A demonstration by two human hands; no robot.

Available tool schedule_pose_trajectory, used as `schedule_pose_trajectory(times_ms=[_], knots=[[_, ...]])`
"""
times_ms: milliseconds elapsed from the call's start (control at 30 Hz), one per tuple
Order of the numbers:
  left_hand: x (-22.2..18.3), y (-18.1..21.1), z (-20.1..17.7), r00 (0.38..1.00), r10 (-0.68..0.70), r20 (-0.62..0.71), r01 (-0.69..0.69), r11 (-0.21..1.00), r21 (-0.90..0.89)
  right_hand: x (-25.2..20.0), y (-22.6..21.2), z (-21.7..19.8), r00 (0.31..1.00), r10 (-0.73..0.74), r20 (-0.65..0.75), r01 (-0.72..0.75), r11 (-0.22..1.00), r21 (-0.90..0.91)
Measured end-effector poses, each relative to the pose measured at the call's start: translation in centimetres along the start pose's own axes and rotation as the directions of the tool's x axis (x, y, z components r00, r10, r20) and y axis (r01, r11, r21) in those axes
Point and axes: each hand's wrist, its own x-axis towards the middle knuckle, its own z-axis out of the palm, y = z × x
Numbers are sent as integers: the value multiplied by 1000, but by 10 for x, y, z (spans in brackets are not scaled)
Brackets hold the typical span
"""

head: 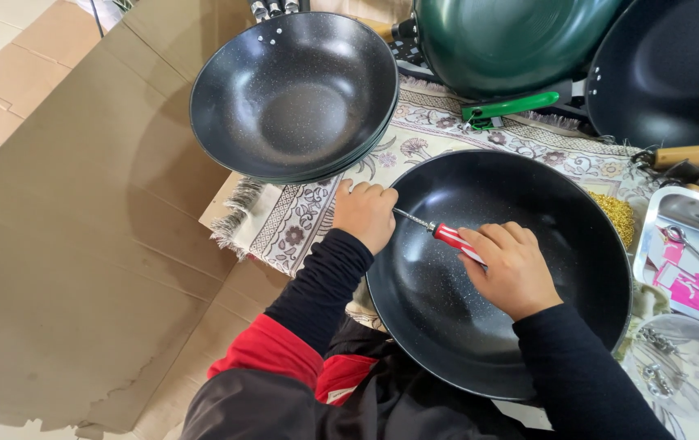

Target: Assembling metal brackets and wooden handles onto woks using a screwdriver.

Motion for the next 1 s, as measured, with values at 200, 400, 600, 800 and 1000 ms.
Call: schedule_pose_trajectory(times_ms=[200,400,600,800,1000], knots=[[0,0,-1,1000,3,1,-3,1000,4,1,1,2,1000,-2,4,2,1000,14],[0,0,-2,1000,2,-2,-2,1000,2,2,5,6,1000,-15,-16,15,1000,-4],[0,3,-4,1000,0,-20,0,1000,11,5,-2,0,997,62,36,-66,990,124],[0,2,0,999,11,-41,-11,1000,-2,10,-10,-11,951,234,203,-288,909,301],[0,2,1,998,22,-66,-20,1000,24,6,-3,-8,930,285,233,-350,878,327]])
